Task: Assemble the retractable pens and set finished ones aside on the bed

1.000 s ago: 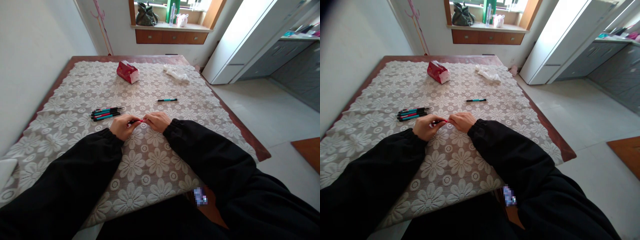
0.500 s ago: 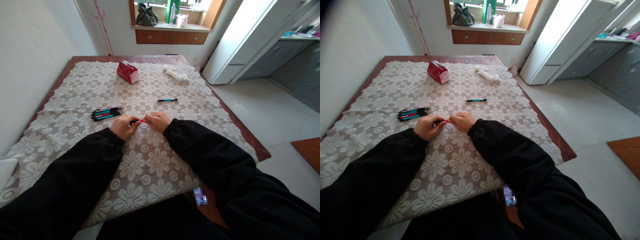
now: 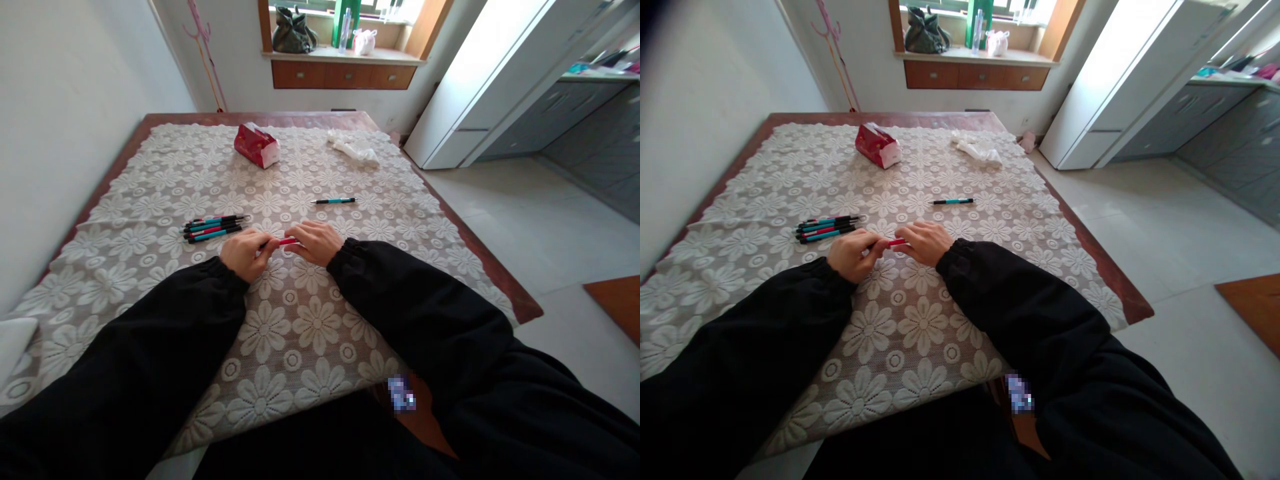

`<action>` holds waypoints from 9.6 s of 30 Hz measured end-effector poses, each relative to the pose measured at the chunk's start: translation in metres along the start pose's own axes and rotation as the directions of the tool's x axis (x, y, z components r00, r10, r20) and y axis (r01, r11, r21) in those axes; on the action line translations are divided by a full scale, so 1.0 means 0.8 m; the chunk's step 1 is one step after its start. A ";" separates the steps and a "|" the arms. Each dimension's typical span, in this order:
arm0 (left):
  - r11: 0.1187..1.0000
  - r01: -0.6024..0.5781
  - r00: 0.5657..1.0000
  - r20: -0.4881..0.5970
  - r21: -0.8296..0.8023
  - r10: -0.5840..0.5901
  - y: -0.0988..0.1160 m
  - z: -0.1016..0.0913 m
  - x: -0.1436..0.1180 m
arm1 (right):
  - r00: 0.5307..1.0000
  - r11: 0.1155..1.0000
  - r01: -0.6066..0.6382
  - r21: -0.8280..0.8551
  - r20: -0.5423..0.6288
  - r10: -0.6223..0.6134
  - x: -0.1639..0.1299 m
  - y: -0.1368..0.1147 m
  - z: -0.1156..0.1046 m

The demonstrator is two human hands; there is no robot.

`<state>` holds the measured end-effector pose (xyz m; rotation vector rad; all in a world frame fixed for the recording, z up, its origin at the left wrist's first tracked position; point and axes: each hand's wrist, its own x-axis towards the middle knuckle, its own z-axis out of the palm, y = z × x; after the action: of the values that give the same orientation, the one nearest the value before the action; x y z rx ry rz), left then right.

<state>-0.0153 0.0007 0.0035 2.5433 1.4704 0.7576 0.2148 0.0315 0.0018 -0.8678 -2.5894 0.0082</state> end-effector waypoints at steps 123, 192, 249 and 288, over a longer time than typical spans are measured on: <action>0.958 0.182 0.980 -0.043 -0.223 -0.196 0.006 -0.015 0.003 | 0.951 0.929 -0.095 0.358 -0.243 0.191 -0.003 0.019 0.001; 0.894 0.253 0.949 0.084 0.369 -0.303 -0.043 -0.055 0.022 | 0.982 0.980 -0.185 -0.075 -0.043 0.182 -0.042 0.184 -0.030; 0.995 -0.086 0.985 0.155 0.053 0.077 -0.001 -0.012 0.005 | 0.931 0.984 -0.133 -0.117 0.325 0.165 0.002 -0.009 -0.016; 1.000 -0.012 0.996 0.085 0.014 0.010 0.012 -0.009 0.001 | 0.978 0.999 -0.045 -0.007 0.202 0.045 -0.003 -0.003 -0.010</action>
<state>-0.0107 -0.0047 0.0137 2.5624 1.4422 0.6337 0.2183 0.0269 0.0086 -0.9717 -2.7564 0.1122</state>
